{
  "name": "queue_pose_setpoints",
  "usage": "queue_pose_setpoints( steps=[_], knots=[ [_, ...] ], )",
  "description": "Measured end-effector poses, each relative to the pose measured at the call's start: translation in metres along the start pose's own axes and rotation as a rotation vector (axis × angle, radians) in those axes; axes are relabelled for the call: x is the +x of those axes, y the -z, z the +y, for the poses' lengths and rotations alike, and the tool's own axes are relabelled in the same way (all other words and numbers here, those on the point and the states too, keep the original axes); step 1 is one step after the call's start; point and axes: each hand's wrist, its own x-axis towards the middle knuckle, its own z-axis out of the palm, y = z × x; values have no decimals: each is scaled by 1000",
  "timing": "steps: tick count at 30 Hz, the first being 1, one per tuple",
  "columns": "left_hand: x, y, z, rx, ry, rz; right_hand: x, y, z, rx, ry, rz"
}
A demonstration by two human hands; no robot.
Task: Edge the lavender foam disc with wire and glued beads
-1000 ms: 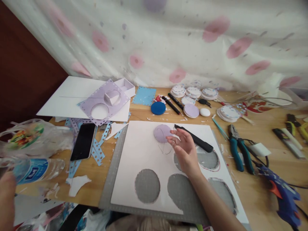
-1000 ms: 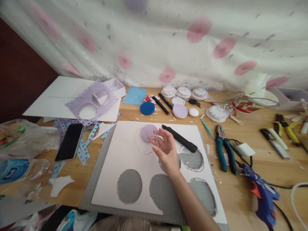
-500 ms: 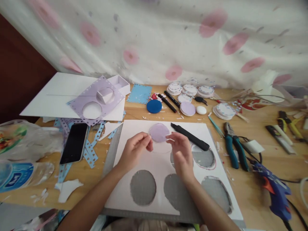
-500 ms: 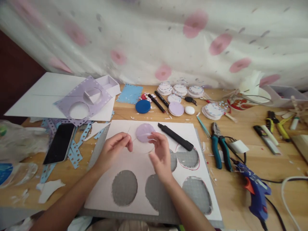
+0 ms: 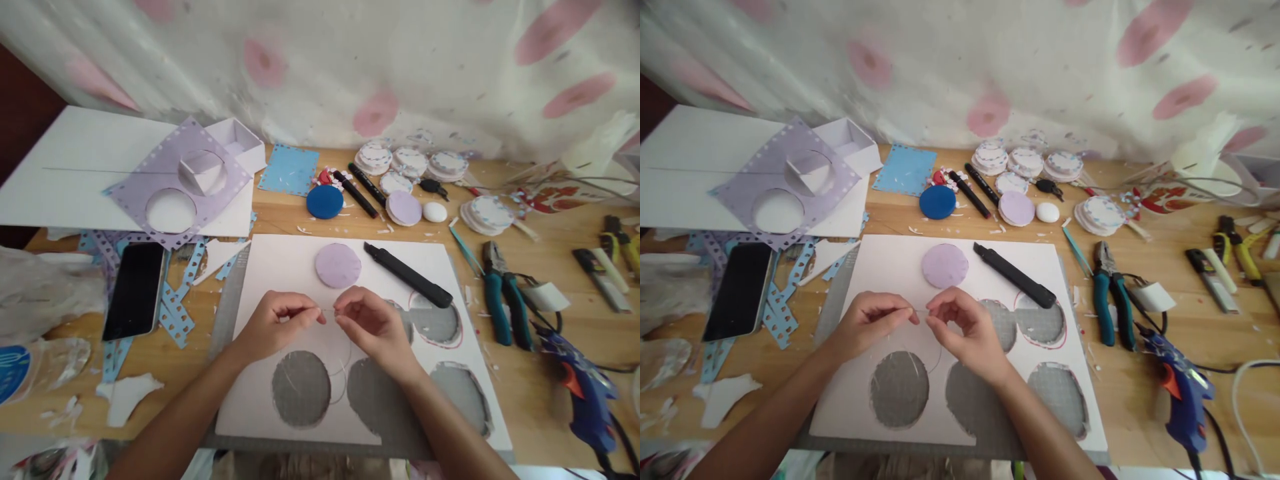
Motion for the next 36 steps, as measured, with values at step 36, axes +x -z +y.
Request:
queue_pose_setpoints(
  steps=[36],
  knots=[
    [-1,24,3,139,-11,-274,-1,1,-4,334,-533,-337]
  ],
)
